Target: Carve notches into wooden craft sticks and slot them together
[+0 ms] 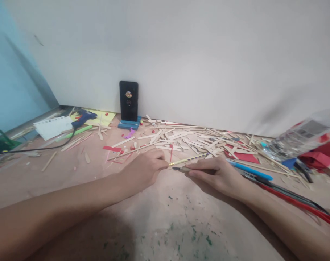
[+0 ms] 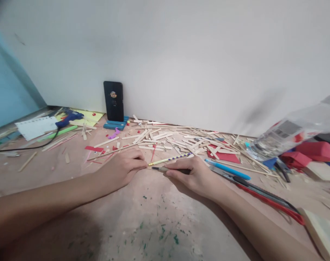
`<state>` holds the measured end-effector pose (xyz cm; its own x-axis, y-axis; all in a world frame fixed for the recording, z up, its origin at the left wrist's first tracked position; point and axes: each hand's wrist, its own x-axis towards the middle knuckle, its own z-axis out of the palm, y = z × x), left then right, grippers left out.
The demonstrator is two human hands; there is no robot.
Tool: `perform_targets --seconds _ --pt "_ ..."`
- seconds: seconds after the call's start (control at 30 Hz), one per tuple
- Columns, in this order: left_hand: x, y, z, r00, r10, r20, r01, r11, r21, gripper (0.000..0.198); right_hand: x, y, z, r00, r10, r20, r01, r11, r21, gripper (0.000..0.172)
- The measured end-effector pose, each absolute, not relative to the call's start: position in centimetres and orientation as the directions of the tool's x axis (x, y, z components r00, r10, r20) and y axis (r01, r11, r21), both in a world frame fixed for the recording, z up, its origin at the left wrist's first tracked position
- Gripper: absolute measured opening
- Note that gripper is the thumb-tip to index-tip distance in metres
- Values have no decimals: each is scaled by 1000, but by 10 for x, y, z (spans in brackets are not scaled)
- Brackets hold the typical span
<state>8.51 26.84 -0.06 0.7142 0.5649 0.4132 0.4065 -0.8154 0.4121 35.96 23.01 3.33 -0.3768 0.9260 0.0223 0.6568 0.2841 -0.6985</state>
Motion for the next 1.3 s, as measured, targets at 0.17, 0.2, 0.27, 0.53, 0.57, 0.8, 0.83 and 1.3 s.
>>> perform_targets --seconds 0.17,0.2,0.27,0.53,0.57,0.8,0.83,1.3 --pt "86 272 -3 729 555 401 411 -823 392 30 363 233 32 -339 941 -3 674 241 -699 34" --pt "86 273 -4 728 554 404 411 -824 389 30 363 233 32 -338 941 -3 673 240 -699 34" --pt "86 273 -5 727 552 409 410 -826 386 30 364 234 32 -341 940 -3 675 243 -697 34" --pt "87 272 -3 734 546 404 412 -831 373 30 364 235 30 -368 929 50 662 299 -688 33" --pt "86 272 -2 735 545 404 410 -831 375 29 364 235 29 -368 928 55 660 302 -688 33" --pt "84 270 -1 727 553 407 394 -822 412 31 365 233 26 -383 922 63 631 311 -710 34" --pt "84 270 0 726 552 410 391 -822 414 31 364 233 27 -390 919 63 626 315 -713 34" --pt "84 269 1 713 541 446 377 -832 407 32 361 232 30 -394 916 73 646 332 -687 26"
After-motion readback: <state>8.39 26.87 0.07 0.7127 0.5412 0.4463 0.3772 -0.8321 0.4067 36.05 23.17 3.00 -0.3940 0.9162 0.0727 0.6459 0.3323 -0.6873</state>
